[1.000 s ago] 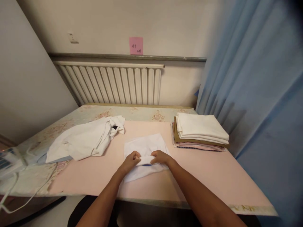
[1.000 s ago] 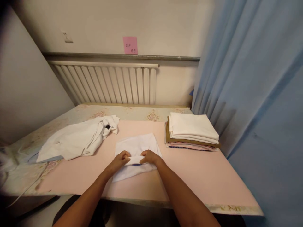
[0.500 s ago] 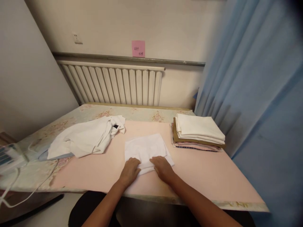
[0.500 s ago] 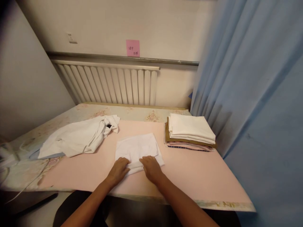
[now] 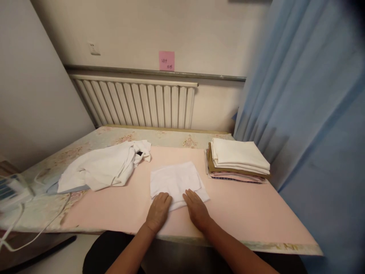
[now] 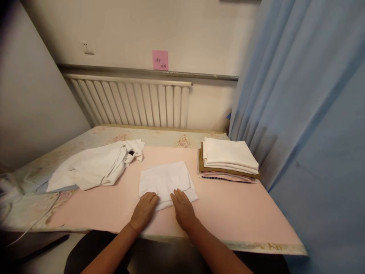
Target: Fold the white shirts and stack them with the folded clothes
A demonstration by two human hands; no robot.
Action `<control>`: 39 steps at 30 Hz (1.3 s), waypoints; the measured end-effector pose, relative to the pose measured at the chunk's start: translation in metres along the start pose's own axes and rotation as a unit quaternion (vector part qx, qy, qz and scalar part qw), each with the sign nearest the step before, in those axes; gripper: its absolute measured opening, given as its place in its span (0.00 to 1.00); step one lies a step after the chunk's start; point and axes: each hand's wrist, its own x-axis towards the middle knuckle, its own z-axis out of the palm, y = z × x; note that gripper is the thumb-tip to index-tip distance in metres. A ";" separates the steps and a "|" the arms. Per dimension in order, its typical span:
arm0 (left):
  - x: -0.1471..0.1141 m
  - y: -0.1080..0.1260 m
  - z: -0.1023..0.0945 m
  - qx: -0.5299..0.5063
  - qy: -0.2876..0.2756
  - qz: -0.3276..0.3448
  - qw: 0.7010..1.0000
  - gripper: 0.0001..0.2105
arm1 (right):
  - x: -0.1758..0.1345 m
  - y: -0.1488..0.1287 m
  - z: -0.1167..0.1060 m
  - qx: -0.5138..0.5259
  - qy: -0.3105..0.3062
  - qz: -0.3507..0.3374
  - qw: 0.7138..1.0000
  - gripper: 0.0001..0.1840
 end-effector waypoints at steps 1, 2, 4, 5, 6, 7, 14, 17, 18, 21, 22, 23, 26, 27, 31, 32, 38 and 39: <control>-0.001 0.002 0.002 0.016 -0.017 0.013 1.000 0.10 | 0.000 -0.003 -0.001 -0.001 0.014 -0.008 1.000 0.29; -0.002 0.003 0.004 0.027 -0.032 0.021 0.999 0.10 | 0.000 -0.007 -0.001 0.001 0.025 -0.020 0.999 0.29; -0.002 0.003 0.008 0.039 -0.048 0.018 0.998 0.08 | 0.000 -0.016 -0.001 0.011 0.031 -0.052 0.998 0.28; -0.002 0.003 0.009 0.042 -0.050 0.013 0.998 0.08 | 0.000 -0.021 0.000 0.016 0.025 -0.066 0.997 0.28; -0.002 0.003 0.011 0.044 -0.050 0.008 0.998 0.08 | -0.001 -0.025 0.001 0.019 0.016 -0.076 0.997 0.27; -0.001 0.003 0.012 0.045 -0.051 0.006 0.998 0.08 | -0.001 -0.029 0.003 0.021 0.005 -0.081 0.997 0.27; 0.004 0.006 0.013 0.065 -0.065 0.005 0.996 0.07 | 0.000 -0.026 0.007 0.047 -0.029 -0.049 0.997 0.25; 0.004 0.007 0.015 0.073 -0.066 0.001 0.995 0.07 | 0.003 -0.013 0.004 0.044 -0.024 -0.020 0.999 0.23; 0.004 0.007 0.015 0.075 -0.066 0.001 0.995 0.07 | 0.003 -0.009 0.002 0.039 -0.024 -0.014 0.999 0.23; 0.005 0.006 0.016 0.076 -0.066 0.002 0.995 0.07 | 0.006 0.003 -0.001 0.017 -0.039 -0.012 0.999 0.24; 0.006 0.006 0.015 0.076 -0.066 0.003 0.995 0.07 | 0.008 0.005 -0.002 0.013 -0.046 -0.010 0.999 0.24; 0.007 0.006 0.015 0.076 -0.065 0.002 0.995 0.07 | 0.009 0.007 -0.003 0.012 -0.053 -0.006 0.998 0.24; 0.011 0.006 0.011 0.074 -0.062 -0.007 0.995 0.08 | 0.017 0.009 -0.007 0.029 -0.072 0.018 0.997 0.22; 0.013 0.006 0.010 0.074 -0.060 -0.014 0.995 0.08 | 0.020 0.009 -0.009 0.038 -0.077 0.027 0.996 0.20; 0.015 0.009 0.007 0.074 -0.053 -0.038 0.995 0.08 | 0.025 0.008 -0.020 0.052 -0.078 0.035 0.995 0.18; 0.015 0.009 0.008 0.074 -0.053 -0.039 0.995 0.08 | 0.024 0.007 -0.021 0.050 -0.076 0.030 0.995 0.18; 0.011 0.007 0.014 0.067 -0.072 -0.013 0.995 0.06 | 0.015 0.007 -0.013 0.032 -0.088 0.019 0.995 0.22; 0.011 0.006 0.014 0.068 -0.074 -0.010 0.995 0.06 | 0.015 0.008 -0.011 0.028 -0.087 0.021 0.996 0.22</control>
